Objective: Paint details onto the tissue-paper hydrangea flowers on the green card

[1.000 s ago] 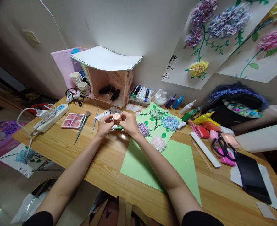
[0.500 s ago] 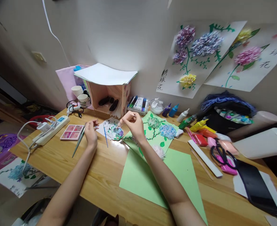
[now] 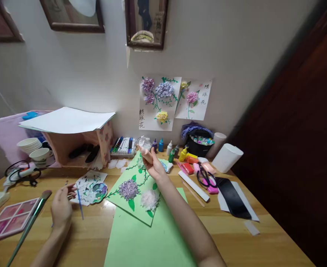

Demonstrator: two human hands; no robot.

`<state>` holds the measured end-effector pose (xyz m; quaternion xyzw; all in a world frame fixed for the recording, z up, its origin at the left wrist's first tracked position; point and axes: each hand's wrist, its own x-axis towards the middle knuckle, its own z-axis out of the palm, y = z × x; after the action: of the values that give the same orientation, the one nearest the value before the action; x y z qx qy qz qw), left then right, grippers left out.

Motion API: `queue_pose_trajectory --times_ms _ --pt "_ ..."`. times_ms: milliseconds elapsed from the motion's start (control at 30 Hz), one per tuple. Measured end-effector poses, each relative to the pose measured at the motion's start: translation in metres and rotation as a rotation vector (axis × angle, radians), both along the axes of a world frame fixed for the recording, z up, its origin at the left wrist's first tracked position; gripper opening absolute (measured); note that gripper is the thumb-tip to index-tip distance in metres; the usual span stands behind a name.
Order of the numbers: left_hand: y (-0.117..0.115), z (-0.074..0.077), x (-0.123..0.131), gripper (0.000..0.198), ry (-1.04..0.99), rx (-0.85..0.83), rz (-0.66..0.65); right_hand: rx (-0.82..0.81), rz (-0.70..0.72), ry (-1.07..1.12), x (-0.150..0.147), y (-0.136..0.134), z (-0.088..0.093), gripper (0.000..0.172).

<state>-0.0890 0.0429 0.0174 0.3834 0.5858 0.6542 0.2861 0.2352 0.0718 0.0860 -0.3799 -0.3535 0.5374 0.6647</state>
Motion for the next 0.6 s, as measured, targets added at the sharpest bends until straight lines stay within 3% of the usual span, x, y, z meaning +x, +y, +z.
queue_pose_trajectory --times_ms 100,267,433,600 --pt "0.002 -0.004 0.0 0.04 0.015 -0.041 0.005 -0.155 0.084 0.25 0.022 -0.011 -0.001 0.032" --pt "0.002 -0.007 -0.002 0.042 -0.009 -0.056 0.004 -0.314 0.182 0.526 0.037 -0.029 -0.006 0.037" --pt "0.004 -0.007 -0.002 0.039 0.044 -0.016 0.014 -0.281 0.137 0.689 0.044 -0.041 0.0 0.028" --pt "0.006 -0.013 -0.005 0.038 0.137 -0.02 0.057 -0.235 0.15 0.716 0.048 -0.066 0.01 0.022"
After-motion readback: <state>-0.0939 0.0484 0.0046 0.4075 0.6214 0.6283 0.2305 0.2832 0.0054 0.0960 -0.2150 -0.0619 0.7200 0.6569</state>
